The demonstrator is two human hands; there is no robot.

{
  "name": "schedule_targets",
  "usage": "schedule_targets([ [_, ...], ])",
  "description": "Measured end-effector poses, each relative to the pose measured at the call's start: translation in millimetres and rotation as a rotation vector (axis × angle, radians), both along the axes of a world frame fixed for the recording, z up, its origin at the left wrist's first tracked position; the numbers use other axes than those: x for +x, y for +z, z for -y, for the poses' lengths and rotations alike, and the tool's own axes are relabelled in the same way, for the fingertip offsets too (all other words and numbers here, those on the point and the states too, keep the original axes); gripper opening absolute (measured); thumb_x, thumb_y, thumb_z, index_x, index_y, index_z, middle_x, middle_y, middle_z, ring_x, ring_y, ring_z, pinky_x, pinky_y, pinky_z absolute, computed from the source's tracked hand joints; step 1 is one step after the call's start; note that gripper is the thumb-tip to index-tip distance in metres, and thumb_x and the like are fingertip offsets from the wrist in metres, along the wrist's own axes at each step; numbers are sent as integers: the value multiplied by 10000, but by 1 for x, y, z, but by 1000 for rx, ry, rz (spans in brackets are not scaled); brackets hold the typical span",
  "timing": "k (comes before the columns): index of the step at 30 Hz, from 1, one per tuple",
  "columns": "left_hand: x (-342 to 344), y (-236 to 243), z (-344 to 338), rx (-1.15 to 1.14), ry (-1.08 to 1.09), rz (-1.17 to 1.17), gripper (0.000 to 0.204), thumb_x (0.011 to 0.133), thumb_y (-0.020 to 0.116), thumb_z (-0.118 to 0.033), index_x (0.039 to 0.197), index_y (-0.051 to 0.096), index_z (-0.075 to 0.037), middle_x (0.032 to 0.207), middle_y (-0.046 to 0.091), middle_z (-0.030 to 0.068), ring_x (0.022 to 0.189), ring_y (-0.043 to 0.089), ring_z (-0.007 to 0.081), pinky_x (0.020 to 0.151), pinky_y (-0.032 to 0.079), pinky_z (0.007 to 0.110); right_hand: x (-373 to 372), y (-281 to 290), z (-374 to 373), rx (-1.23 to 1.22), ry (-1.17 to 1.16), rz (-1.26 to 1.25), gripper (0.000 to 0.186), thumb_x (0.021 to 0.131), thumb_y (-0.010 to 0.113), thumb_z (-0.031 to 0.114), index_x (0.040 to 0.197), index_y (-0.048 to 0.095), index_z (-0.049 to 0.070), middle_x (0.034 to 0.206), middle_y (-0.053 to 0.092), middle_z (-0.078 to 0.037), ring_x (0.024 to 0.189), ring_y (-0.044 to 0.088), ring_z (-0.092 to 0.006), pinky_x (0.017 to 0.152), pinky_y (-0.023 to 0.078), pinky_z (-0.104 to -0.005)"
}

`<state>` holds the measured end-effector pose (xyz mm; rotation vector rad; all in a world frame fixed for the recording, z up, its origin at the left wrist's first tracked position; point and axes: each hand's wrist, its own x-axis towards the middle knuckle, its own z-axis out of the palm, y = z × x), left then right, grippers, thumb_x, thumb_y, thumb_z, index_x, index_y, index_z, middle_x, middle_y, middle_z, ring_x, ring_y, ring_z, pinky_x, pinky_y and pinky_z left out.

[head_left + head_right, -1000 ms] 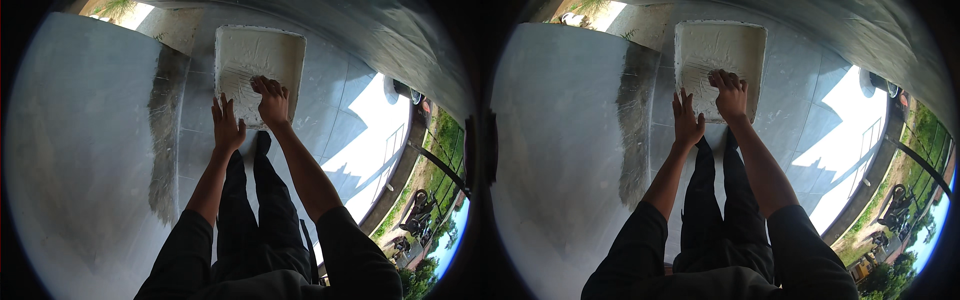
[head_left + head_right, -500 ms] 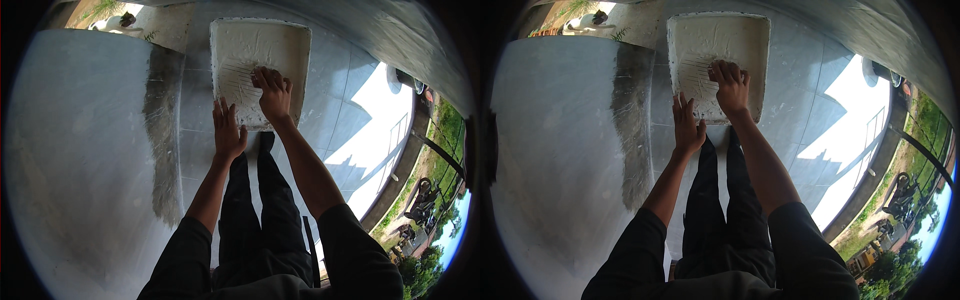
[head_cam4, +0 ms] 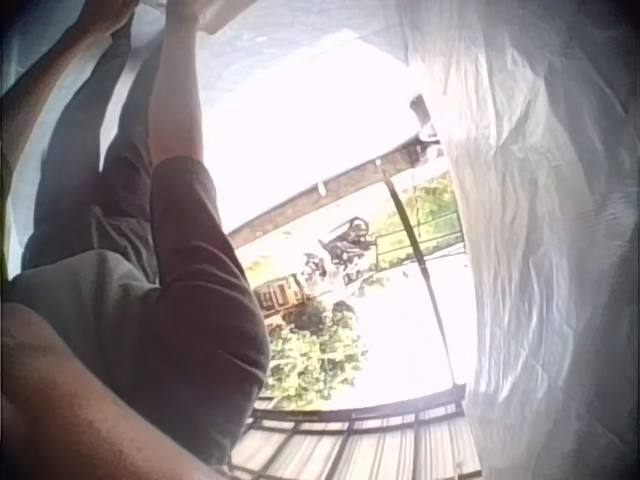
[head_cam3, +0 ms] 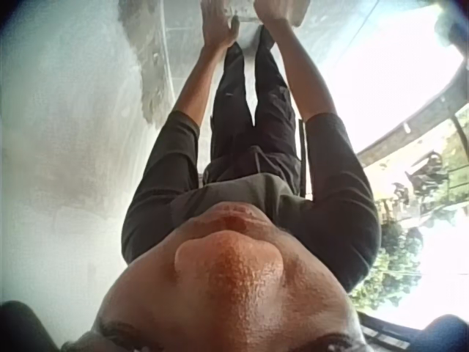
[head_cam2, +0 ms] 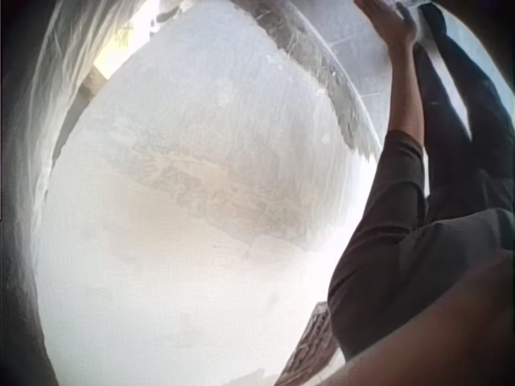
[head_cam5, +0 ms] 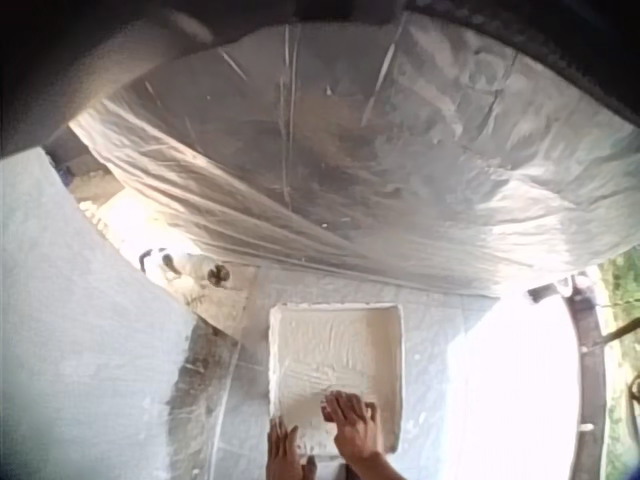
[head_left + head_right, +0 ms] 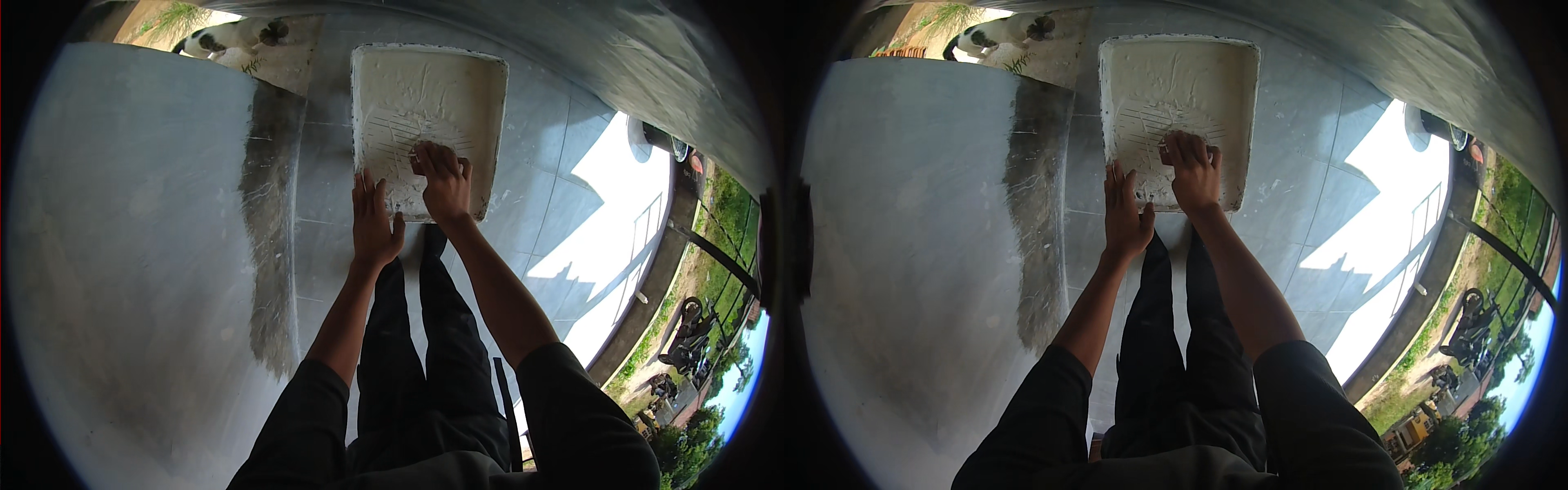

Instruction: The person applies wall putty to a wall surface with a scraper, smoothing it out as it is applied.

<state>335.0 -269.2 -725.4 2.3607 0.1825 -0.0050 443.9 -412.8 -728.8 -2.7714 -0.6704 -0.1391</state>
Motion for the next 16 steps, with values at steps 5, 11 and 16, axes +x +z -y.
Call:
schedule_targets([
  [5,3,0,0,-38,19,47,713,872,616,-110,1500,320,54,1650,190,345,1536,138,552,1257,175,607,-25,7,15,31,48,-83,584,809,629,-1,1372,583,146,1339,647,-16,1278,559,-227,1020,401,-455],
  [11,1,20,-9,-61,21,78,712,893,601,-123,1513,303,60,1645,202,348,1526,172,558,1253,199,600,-34,33,24,60,95,-291,528,795,617,-53,1282,669,143,1257,705,-53,1211,625,-253,993,443,-462],
  [16,-7,64,-20,-39,54,39,754,937,601,-207,1555,239,27,1678,162,307,1560,134,506,1263,147,610,-14,58,26,451,-158,-694,455,920,579,-45,1333,695,107,1252,725,-192,1237,673,-296,1050,528,-408],
])
